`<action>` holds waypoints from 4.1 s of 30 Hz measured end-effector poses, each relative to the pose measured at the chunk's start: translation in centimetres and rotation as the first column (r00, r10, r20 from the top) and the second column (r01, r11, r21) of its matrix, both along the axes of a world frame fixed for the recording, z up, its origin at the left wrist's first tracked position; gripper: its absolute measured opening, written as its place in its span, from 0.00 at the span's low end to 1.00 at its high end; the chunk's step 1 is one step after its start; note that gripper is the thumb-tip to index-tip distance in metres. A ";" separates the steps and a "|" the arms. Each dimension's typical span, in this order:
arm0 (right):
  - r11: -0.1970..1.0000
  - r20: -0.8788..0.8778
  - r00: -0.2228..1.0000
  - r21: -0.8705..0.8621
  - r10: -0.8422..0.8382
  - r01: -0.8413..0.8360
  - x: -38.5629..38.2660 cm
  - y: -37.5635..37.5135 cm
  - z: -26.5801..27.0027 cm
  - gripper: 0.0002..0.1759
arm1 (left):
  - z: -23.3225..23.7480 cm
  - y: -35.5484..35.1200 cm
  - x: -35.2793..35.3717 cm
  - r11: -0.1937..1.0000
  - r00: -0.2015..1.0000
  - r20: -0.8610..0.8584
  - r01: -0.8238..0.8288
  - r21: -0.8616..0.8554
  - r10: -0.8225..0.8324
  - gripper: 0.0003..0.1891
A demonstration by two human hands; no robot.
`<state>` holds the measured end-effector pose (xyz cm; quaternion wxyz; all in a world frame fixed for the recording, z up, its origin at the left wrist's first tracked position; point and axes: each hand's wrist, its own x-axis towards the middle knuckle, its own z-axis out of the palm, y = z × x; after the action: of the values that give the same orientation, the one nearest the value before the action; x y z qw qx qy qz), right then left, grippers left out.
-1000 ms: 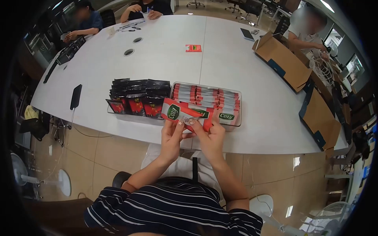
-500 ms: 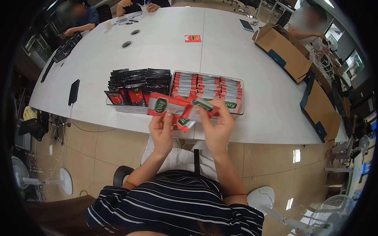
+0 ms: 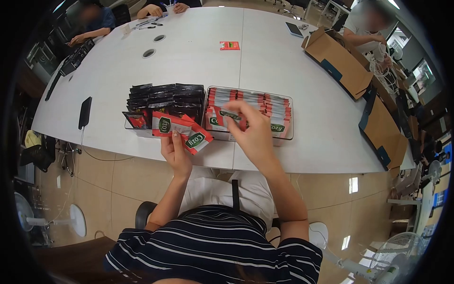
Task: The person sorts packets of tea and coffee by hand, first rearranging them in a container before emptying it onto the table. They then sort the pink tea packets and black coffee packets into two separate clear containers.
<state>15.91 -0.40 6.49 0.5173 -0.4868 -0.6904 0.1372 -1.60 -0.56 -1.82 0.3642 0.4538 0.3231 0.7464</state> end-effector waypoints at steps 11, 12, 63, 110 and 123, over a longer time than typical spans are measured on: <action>0.996 0.439 0.894 -0.054 0.092 -0.076 0.2 2.4 1.1 0.10 | -0.7 0.0 -0.6 0.997 0.996 0.042 0.077 0.012 -0.078 0.13; 0.996 0.475 0.876 -0.021 0.086 -0.086 0.3 2.9 1.2 0.11 | -0.7 -0.1 -0.6 0.997 0.996 0.045 0.082 0.009 -0.082 0.13; 0.979 0.011 1.000 -0.201 -0.019 0.021 5.0 0.1 4.6 0.07 | 0.3 -0.4 0.3 0.975 0.925 -0.325 0.220 0.035 -0.197 0.25; 0.957 0.728 0.627 -0.268 0.279 -0.115 5.7 4.7 1.3 0.67 | 0.6 -0.5 0.4 0.979 0.923 -0.343 0.199 0.033 -0.176 0.28; 0.927 0.366 0.856 -0.227 0.366 -0.300 2.0 1.5 4.4 0.18 | 0.4 -0.6 0.1 0.980 0.949 -0.267 0.189 0.058 -0.167 0.32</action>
<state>17.87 1.09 10.90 0.2917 -0.4175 -0.8421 0.1775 -1.49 -1.19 -1.40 0.3652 0.5902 0.2946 0.6569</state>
